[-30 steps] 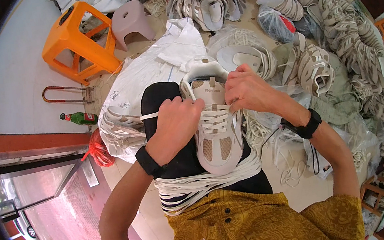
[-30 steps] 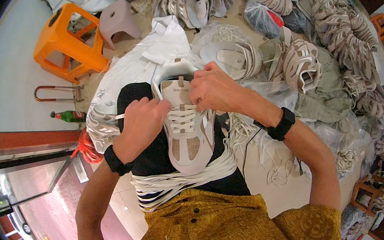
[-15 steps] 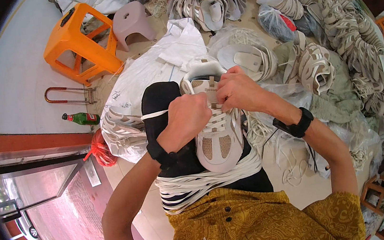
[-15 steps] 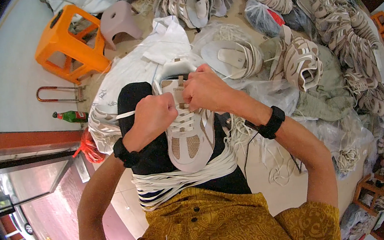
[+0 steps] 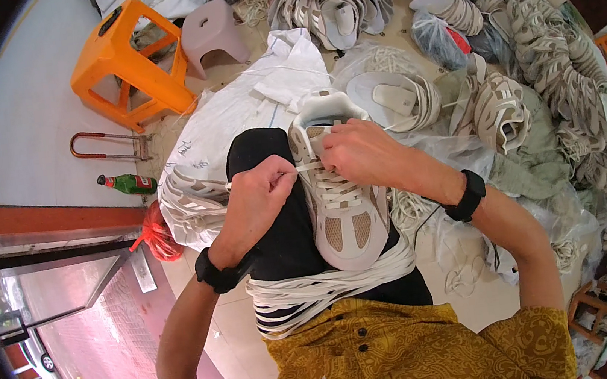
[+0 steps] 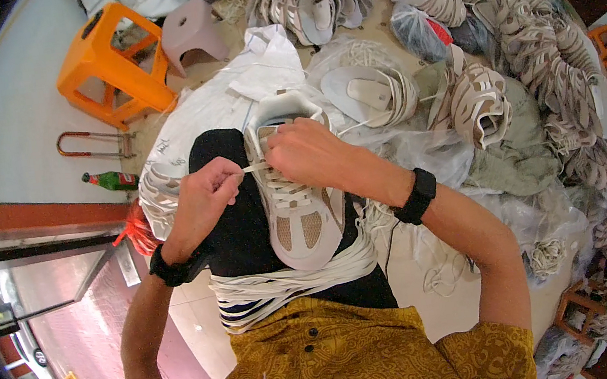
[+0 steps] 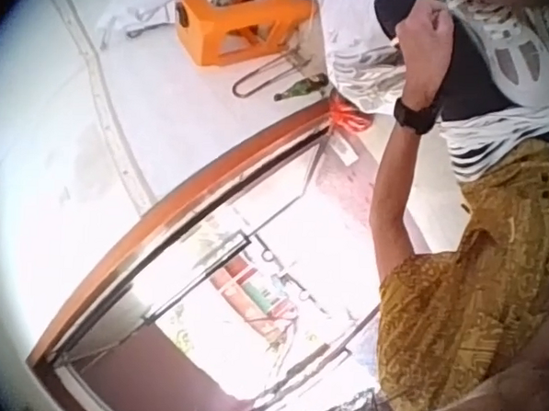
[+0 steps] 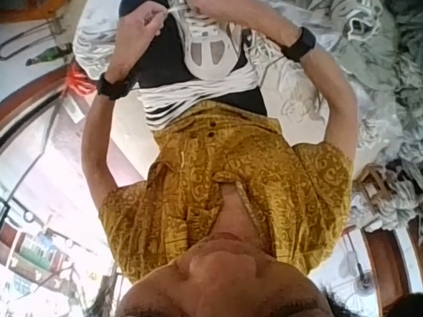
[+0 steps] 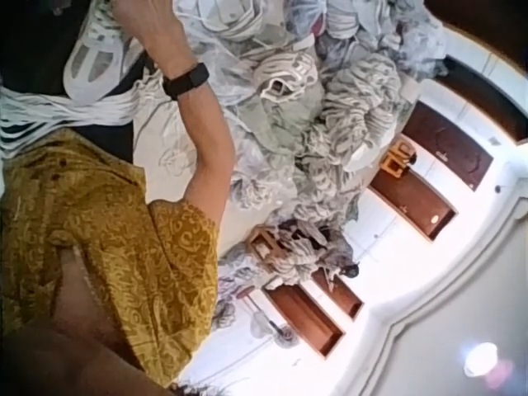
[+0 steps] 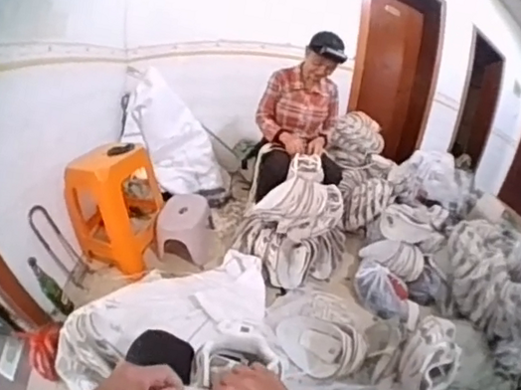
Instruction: Lacing and tying the laces on a white sneaker.
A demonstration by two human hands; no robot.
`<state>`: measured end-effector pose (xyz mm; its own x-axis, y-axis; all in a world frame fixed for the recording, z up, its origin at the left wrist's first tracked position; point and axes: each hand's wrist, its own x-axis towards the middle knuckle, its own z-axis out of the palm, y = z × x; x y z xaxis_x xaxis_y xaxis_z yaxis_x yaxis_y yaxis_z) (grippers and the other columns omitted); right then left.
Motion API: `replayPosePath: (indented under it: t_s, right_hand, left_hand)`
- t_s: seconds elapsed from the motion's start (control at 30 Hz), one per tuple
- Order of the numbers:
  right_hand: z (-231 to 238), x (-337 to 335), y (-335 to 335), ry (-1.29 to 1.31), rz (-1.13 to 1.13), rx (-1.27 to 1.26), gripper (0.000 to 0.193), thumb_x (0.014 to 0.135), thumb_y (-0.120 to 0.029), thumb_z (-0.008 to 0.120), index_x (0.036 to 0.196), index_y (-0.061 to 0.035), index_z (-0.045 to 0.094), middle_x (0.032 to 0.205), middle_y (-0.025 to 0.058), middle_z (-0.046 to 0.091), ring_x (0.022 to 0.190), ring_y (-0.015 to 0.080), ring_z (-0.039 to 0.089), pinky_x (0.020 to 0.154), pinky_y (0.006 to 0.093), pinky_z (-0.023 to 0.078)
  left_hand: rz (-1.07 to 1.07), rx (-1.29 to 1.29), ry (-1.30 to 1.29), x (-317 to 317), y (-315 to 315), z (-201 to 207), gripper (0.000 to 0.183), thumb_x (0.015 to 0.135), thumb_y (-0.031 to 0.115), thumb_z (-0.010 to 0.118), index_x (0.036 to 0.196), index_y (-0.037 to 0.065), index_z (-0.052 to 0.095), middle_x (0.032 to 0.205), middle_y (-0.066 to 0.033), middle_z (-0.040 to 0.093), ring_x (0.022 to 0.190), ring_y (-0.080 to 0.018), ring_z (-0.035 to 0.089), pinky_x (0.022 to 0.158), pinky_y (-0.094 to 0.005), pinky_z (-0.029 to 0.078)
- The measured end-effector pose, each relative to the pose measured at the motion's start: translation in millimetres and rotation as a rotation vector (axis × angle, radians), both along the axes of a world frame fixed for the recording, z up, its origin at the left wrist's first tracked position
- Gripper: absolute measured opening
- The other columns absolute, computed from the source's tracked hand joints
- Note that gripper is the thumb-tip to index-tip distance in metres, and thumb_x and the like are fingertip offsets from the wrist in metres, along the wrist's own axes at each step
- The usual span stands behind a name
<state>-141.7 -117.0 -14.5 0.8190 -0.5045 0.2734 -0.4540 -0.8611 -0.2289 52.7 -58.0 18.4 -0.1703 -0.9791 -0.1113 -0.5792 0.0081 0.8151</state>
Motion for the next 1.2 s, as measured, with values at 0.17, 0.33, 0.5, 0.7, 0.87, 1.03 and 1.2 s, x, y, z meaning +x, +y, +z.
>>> replayPosePath:
  t_s: [0.17, 0.33, 0.5, 0.7, 0.87, 1.03, 1.2]
  right_hand:
    - [5, 13, -5, 0.206, 0.040, -0.005, 0.007, 0.062, -0.010, 0.057, 0.058, -0.0046, 0.058, 0.066, 0.0078, 0.054, 0.066, 0.0222, 0.057, 0.057, 0.0357, 0.046]
    - [3, 20, -4, 0.106, 0.103, -0.180, 0.008, 0.061, -0.011, 0.055, 0.060, -0.0033, 0.053, 0.064, 0.0095, 0.052, 0.065, 0.0228, 0.056, 0.055, 0.0323, 0.045]
    - [-6, 22, -3, -0.262, 0.057, -0.296, 0.008, 0.062, -0.011, 0.055, 0.061, -0.0046, 0.051, 0.061, 0.0070, 0.049, 0.060, 0.0222, 0.054, 0.054, 0.0332, 0.043]
    - [-7, -4, 2, -0.343, -0.055, -0.036, 0.013, 0.058, -0.005, 0.063, 0.070, -0.0053, 0.057, 0.073, 0.0060, 0.054, 0.071, 0.0235, 0.053, 0.065, 0.0322, 0.044]
    - [-6, -1, 2, -0.322, -0.078, 0.071, 0.014, 0.056, -0.005, 0.064, 0.068, -0.0057, 0.057, 0.071, 0.0051, 0.053, 0.074, 0.0226, 0.051, 0.066, 0.0324, 0.043]
    - [-8, 3, 5, -0.421, -0.053, -0.212, 0.015, 0.051, -0.002, 0.063, 0.063, -0.0045, 0.054, 0.067, 0.0051, 0.051, 0.065, 0.0221, 0.049, 0.058, 0.0311, 0.043]
    - [-12, 9, 9, -0.532, -0.018, -0.314, 0.013, 0.048, -0.008, 0.058, 0.057, -0.0035, 0.049, 0.060, 0.0064, 0.043, 0.061, 0.0220, 0.046, 0.055, 0.0314, 0.041]
  left_hand:
    - [-0.072, -0.039, -0.053, 4, 1, -4, 0.007, 0.081, 0.009, 0.055, 0.083, 0.002, 0.057, 0.059, -0.0017, 0.054, 0.052, -0.0062, 0.050, 0.049, -0.0216, 0.042]
    - [-0.037, -0.156, -0.098, 2, 1, -11, 0.006, 0.076, 0.007, 0.057, 0.080, 0.003, 0.057, 0.063, -0.0125, 0.057, 0.054, -0.0253, 0.057, 0.050, -0.0303, 0.043]
    - [-0.006, -0.211, -0.094, -1, 0, -13, 0.005, 0.076, 0.006, 0.056, 0.080, 0.003, 0.057, 0.062, -0.0123, 0.057, 0.054, -0.0245, 0.057, 0.050, -0.0305, 0.043]
    - [0.031, -0.066, 0.037, 2, -2, -7, 0.008, 0.082, 0.007, 0.051, 0.085, 0.001, 0.056, 0.061, -0.0014, 0.054, 0.053, -0.0065, 0.050, 0.050, -0.0212, 0.042]
    - [0.004, -0.060, 0.051, -5, -4, -2, 0.009, 0.082, 0.007, 0.051, 0.086, 0.001, 0.056, 0.063, -0.0014, 0.055, 0.054, -0.0063, 0.051, 0.051, -0.0206, 0.042]
    - [-0.015, -0.111, 0.050, -10, -7, 3, 0.013, 0.081, 0.008, 0.051, 0.091, 0.000, 0.057, 0.066, -0.0039, 0.058, 0.055, -0.0074, 0.053, 0.052, -0.0217, 0.044]
    - [-0.115, 0.098, -0.003, -22, -12, 6, 0.017, 0.079, 0.009, 0.050, 0.090, -0.001, 0.057, 0.069, -0.0127, 0.059, 0.060, -0.0197, 0.058, 0.056, -0.0298, 0.046]
